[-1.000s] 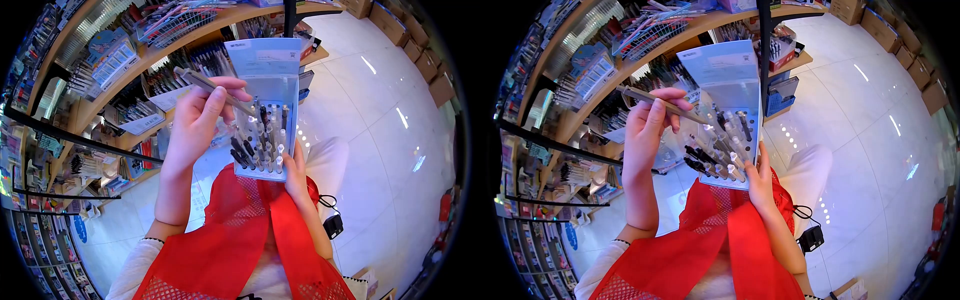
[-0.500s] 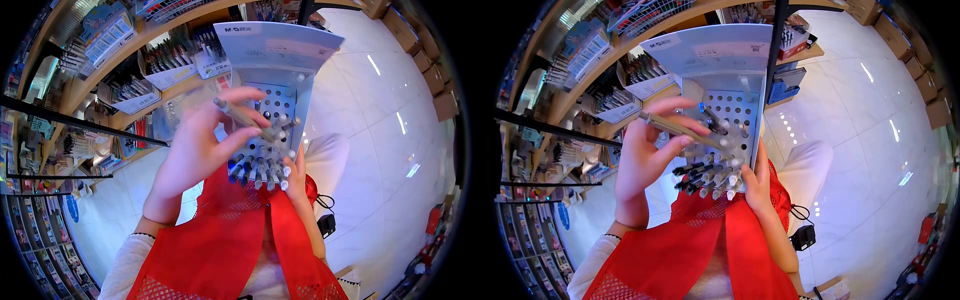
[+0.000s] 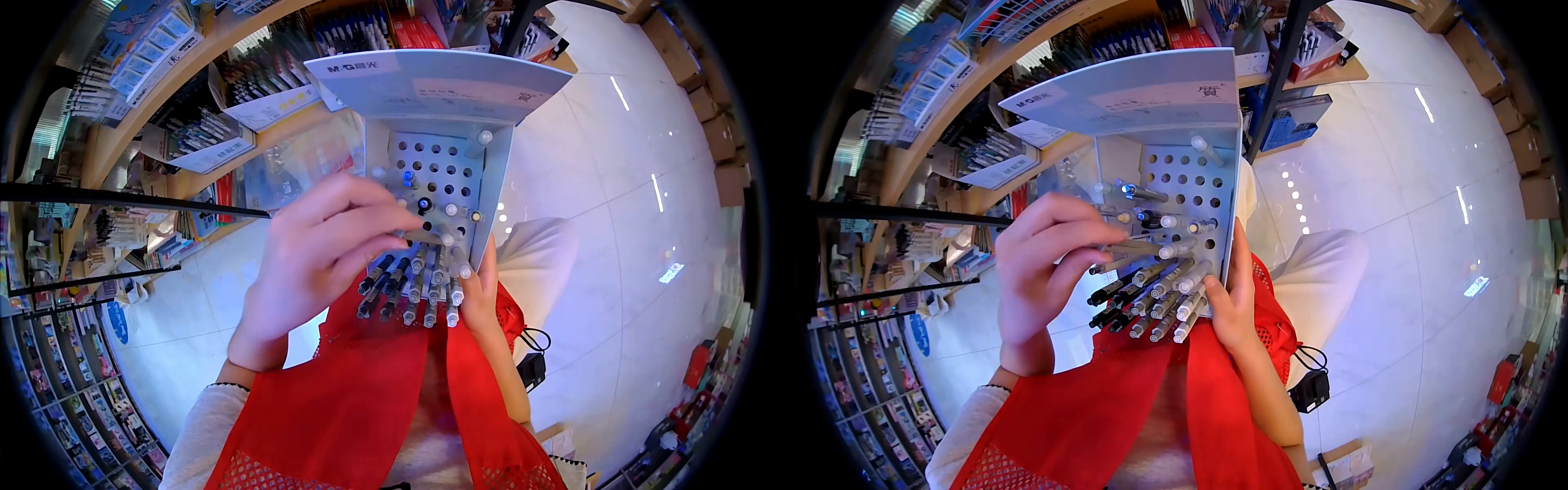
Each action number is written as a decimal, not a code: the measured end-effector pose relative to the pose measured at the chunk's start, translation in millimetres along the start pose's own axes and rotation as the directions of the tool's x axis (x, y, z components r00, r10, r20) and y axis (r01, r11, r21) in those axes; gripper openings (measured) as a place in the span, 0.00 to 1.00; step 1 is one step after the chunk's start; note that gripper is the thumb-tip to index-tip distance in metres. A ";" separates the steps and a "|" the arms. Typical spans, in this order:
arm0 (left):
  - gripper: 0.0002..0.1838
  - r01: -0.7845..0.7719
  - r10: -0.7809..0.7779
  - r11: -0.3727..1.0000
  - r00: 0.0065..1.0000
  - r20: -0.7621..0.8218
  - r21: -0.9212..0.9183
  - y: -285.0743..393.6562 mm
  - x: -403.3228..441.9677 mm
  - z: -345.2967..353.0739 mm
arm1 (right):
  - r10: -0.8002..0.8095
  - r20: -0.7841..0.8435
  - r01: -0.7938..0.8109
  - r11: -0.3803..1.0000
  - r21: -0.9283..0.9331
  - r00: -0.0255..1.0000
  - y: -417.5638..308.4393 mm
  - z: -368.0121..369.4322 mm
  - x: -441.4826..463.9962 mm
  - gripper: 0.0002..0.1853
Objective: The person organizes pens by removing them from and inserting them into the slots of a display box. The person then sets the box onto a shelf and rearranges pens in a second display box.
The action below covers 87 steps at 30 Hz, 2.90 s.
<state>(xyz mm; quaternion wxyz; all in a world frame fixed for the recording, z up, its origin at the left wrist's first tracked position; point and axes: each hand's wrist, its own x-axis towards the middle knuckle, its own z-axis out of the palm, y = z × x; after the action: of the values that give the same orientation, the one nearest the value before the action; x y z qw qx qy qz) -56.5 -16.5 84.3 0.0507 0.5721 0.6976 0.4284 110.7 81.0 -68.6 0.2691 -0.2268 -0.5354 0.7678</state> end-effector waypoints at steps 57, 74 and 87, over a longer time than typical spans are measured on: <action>0.29 0.537 -0.540 -0.074 0.687 0.487 -0.840 -61.3 -29.8 108.2 | 0.227 -0.246 -0.093 0.883 0.460 0.942 -49.2 -14.4 -12.5 0.25; 0.24 0.469 -0.261 -0.193 0.822 0.506 -0.862 -88.1 -57.7 100.3 | -0.671 -0.151 0.280 0.488 -0.827 0.726 -92.8 -13.1 -21.9 0.26; 0.14 0.583 -0.559 -0.105 0.636 0.532 -0.806 -82.9 -78.4 102.5 | -0.505 0.248 0.533 0.561 -0.634 0.827 -117.2 -23.7 -1.8 0.12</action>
<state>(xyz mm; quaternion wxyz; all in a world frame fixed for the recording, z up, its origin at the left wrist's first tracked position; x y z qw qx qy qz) -34.8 -25.4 -67.2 0.5716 0.0583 0.4495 0.6840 147.1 129.5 34.6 0.3702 -0.1266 -0.8249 0.4079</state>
